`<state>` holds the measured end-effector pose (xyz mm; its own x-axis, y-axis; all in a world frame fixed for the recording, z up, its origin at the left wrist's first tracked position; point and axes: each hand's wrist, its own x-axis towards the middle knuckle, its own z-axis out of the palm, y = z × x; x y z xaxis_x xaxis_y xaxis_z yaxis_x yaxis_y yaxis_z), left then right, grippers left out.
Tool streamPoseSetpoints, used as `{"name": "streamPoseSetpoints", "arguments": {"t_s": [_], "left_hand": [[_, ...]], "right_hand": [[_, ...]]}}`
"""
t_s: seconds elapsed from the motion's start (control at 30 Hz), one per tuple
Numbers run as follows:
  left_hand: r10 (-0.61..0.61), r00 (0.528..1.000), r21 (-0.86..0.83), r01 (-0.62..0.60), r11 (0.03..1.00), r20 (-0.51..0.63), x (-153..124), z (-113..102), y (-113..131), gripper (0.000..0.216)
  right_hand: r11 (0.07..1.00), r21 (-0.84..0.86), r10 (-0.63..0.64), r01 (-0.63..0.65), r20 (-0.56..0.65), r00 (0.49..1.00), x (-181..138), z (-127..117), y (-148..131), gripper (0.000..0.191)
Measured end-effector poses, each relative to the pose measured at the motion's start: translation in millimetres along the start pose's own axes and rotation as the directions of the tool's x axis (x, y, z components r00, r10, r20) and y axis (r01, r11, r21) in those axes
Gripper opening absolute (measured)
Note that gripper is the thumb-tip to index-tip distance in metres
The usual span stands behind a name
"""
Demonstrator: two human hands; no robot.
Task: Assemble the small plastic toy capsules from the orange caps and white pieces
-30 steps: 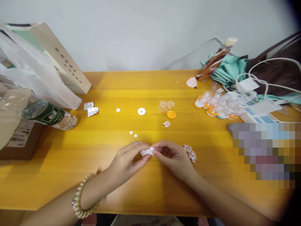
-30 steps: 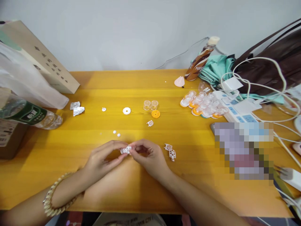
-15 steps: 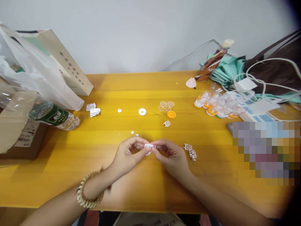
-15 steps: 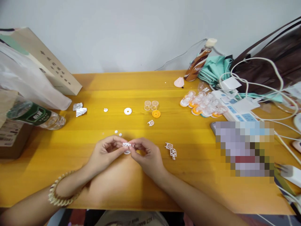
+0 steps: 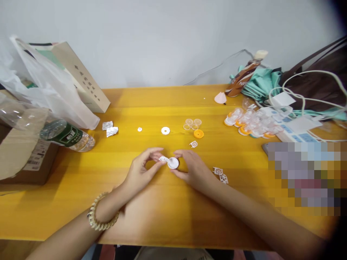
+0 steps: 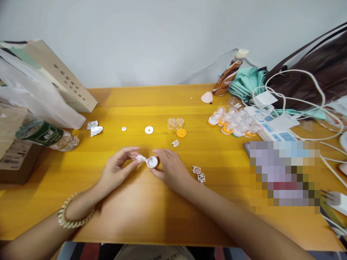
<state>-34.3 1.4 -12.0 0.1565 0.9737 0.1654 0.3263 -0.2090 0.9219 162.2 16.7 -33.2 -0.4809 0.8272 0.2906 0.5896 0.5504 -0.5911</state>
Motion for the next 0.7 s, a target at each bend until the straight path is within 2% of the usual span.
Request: {"name": "streamPoseSetpoints", "arguments": {"t_s": [0.17, 0.33, 0.4, 0.57, 0.7], "left_hand": [[0.119, 0.988, 0.108, -0.13, 0.986, 0.099, 20, 1, -1, 0.014], [0.26, 0.935, 0.145, -0.299, 0.943, 0.241, 43, 5, -4, 0.016], [0.278, 0.926, 0.141, -0.32, 0.937, 0.254, 48, 8, -7, 0.016], [0.262, 0.943, 0.14, -0.294, 0.946, 0.206, 52, 12, -14, 0.018], [0.297, 0.925, 0.135, -0.333, 0.933, 0.236, 51, 14, -13, 0.016]], "right_hand": [[0.999, -0.04, -0.003, 0.001, -0.047, 0.999, 7, -1, 13, 0.033], [0.984, -0.163, 0.057, -0.067, -0.067, 0.996, 12, -2, 15, 0.026], [0.976, -0.199, 0.077, -0.093, -0.087, 0.993, 13, -3, 16, 0.026], [0.972, -0.209, 0.096, -0.111, -0.079, 0.992, 13, -3, 18, 0.028], [0.974, -0.197, 0.101, -0.115, -0.082, 0.992, 12, -3, 18, 0.029]]}}
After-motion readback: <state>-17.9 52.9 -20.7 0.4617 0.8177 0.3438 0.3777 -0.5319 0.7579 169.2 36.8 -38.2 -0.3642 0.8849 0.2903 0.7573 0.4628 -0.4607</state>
